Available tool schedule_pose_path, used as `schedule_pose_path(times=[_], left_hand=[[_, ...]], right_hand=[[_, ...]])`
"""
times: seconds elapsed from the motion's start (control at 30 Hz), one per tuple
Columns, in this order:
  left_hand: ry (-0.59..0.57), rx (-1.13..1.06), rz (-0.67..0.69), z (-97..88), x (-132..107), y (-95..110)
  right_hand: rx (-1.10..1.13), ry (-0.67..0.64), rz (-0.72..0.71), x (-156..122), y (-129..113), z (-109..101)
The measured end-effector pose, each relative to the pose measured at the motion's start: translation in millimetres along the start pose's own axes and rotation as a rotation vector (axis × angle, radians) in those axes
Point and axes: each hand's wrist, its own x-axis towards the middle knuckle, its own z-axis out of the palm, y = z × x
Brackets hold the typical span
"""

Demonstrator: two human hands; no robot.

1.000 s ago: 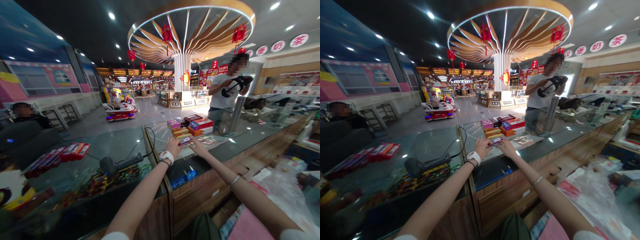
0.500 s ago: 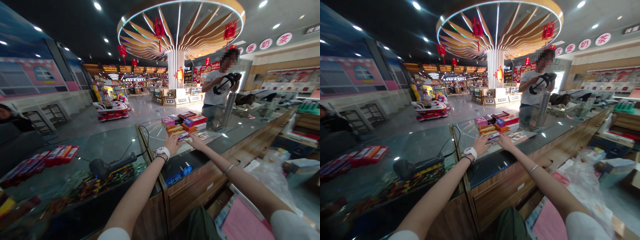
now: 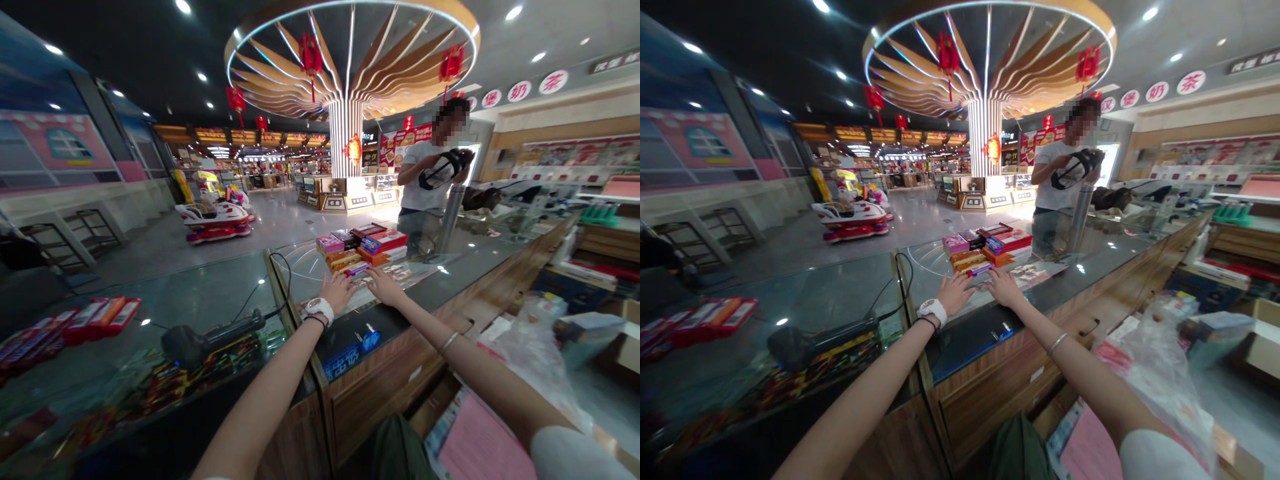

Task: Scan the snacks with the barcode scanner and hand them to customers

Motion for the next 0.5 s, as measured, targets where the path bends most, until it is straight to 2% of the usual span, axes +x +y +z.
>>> schedule_pose_path(times=[0.17,0.27,0.37,0.5], left_hand=[[-0.029,0.03,-0.013,0.4,0,0],[-0.012,0.055,-0.035,-0.8,-4,1],[0.02,0.085,-0.034,-6.4,-13,1],[0.068,0.133,-0.021,-23.1,-36,-3]], right_hand=[[-0.032,-0.032,0.026,-2,-4,-5],[-0.053,0.0,0.022,-5,-7,-8],[-0.075,0.052,-0.019,-8,-8,-10],[-0.114,0.101,-0.108,-12,-12,-12]])
